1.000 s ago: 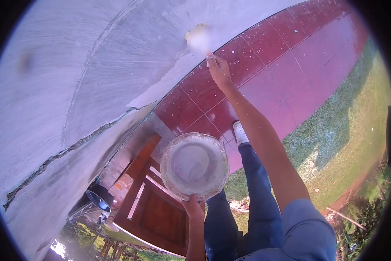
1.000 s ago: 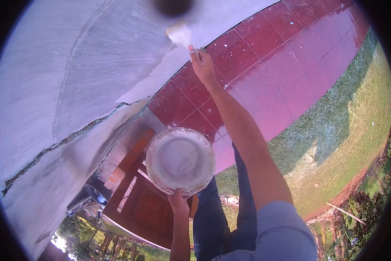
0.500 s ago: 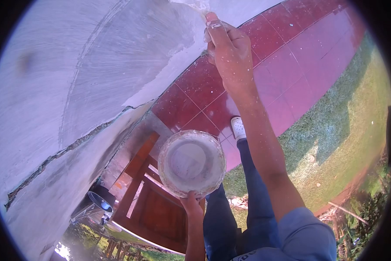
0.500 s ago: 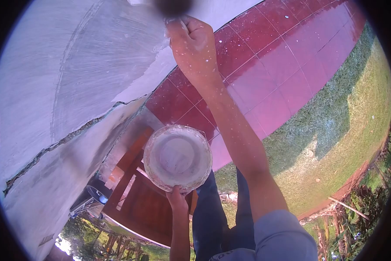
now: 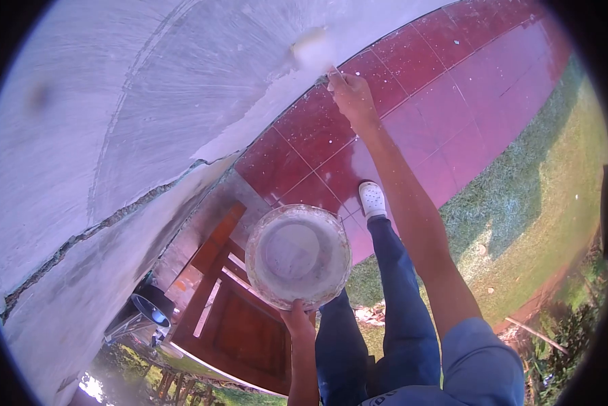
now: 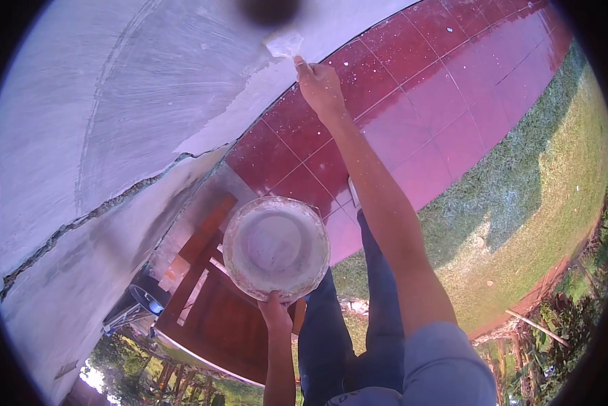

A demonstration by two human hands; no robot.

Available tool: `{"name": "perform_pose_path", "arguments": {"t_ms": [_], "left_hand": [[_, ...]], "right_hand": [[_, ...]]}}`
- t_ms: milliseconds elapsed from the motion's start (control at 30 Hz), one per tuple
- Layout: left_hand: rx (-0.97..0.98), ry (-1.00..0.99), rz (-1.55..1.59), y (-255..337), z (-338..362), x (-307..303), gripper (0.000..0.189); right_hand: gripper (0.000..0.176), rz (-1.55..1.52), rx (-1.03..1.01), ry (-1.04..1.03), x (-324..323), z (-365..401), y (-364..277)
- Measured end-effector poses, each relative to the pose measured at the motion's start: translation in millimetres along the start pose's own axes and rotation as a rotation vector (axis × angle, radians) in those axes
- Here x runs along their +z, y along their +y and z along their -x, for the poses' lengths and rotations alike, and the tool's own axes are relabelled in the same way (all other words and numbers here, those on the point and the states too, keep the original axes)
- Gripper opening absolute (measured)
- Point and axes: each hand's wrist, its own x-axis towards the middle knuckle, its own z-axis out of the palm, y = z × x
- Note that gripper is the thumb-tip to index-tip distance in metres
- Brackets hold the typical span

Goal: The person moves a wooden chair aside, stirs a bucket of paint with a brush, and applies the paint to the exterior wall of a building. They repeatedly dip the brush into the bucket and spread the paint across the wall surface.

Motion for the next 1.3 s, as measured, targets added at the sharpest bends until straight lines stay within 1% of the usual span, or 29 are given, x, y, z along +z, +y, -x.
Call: {"name": "perform_pose_path", "arguments": {"t_ms": [67, 133, 200, 233, 267, 300, 333, 400, 467, 500, 533, 567, 633, 667, 733, 800, 833, 867, 900, 933, 1000, 1033, 1100, 1167, 1233, 1300], "left_hand": [[-0.021, -0.012, -0.011, 2.3, -2.4, -0.7, 0.064], [-0.022, -0.018, -0.034, 7.3, 0.5, 2.6, 0.064], [-0.039, 0.006, -0.039, 12.6, 4.2, 6.2, 0.067], [-0.053, 0.028, -0.039, 14.2, 5.0, 7.1, 0.069], [-0.051, 0.028, -0.036, 14.3, 4.5, 6.8, 0.069], [-0.033, 0.020, -0.024, 13.6, 3.9, 5.8, 0.068], [-0.015, 0.012, -0.014, 13.0, 3.3, 4.9, 0.067], [-0.012, 0.003, -0.018, 12.8, 2.2, 3.2, 0.068], [0.000, -0.016, -0.015, 13.1, -4.1, 7.5, 0.069], [-0.007, -0.011, -0.009, 13.5, -4.3, 8.4, 0.068], [-0.022, -0.001, -0.007, 12.5, -1.4, 6.4, 0.068], [-0.030, 0.001, -0.013, 11.5, 0.3, 5.6, 0.068], [-0.023, -0.004, -0.019, 11.4, 0.5, 5.4, 0.069], [-0.023, 0.001, -0.020, 10.9, 0.3, 2.9, 0.069], [-0.044, -0.004, -0.018, 8.2, -1.0, 0.2, 0.069], [-0.058, -0.018, -0.026, 7.4, -2.3, -2.9, 0.069], [-0.066, -0.027, -0.034, 7.7, -2.8, -2.8, 0.069], [-0.064, -0.028, -0.033, 10.9, -1.0, 1.9, 0.069], [-0.069, 0.005, -0.045, 16.7, 2.7, 7.9, 0.068], [-0.074, 0.040, -0.057, 20.9, 5.3, 9.6, 0.067], [-0.044, 0.027, -0.040, 18.6, 3.7, 7.3, 0.067], [-0.019, 0.012, -0.025, 17.2, 3.3, 7.5, 0.067], [-0.029, -0.006, -0.018, 18.4, 5.3, 9.1, 0.067], [-0.033, -0.022, -0.010, 16.7, 6.3, 6.9, 0.067], [-0.040, -0.023, 0.005, 11.2, 0.4, 4.1, 0.068], [-0.023, 0.009, 0.016, 13.2, 4.3, 10.8, 0.068]], "right_hand": [[0.052, -0.062, -0.078, -0.033, -3.8, 41.2, -72.3], [0.051, -0.091, -0.107, -0.050, -9.4, 76.1, -115.9], [0.044, -0.412, -0.288, -0.156, -9.7, 95.9, -136.0], [0.044, -0.413, -0.288, -0.159, -4.9, 93.3, -134.9], [0.045, -0.455, -0.351, -0.177, 0.9, 85.6, -129.8], [0.046, -0.496, -0.413, -0.195, 6.2, 75.2, -121.1], [0.046, -0.495, -0.414, -0.196, 14.3, 54.4, -99.0], [0.046, -0.304, -0.324, -0.252, 35.9, 2.0, -26.5], [0.047, -0.221, -0.100, -0.292, 40.4, -28.6, 42.2], [0.047, -0.151, -0.030, -0.257, 36.2, -41.5, 75.6], [0.046, -0.080, 0.049, -0.221, 28.7, -47.3, 95.8], [0.046, -0.077, 0.059, -0.217, 19.9, -56.2, 102.1], [0.054, 0.285, 0.216, -0.059, 10.4, -71.0, 108.1], [0.054, 0.284, 0.219, -0.062, 9.4, -67.2, 95.5], [0.054, 0.173, 0.074, -0.054, -1.4, -50.4, 34.9], [0.052, 0.068, -0.003, -0.054, -15.0, -9.3, -29.1], [0.052, 0.070, -0.005, -0.053, -24.1, 11.6, -57.7], [0.049, -0.034, -0.097, -0.086, -32.2, 31.1, -82.4], [0.046, -0.141, -0.187, -0.118, -36.5, 42.8, -97.7], [0.046, -0.145, -0.185, -0.119, -37.9, 47.6, -104.6], [0.041, -0.369, -0.345, -0.187, -40.1, 50.2, -114.6], [0.041, -0.367, -0.349, -0.189, -36.8, 39.8, -108.6], [0.042, -0.373, -0.323, -0.262, -22.3, -6.4, -69.2], [0.045, -0.285, -0.193, -0.277, -3.6, -56.4, -0.8], [0.049, -0.214, 0.070, -0.308, -15.7, -71.3, 51.4], [0.052, 0.082, 0.165, -0.150, -21.8, -87.9, 104.4]]}}
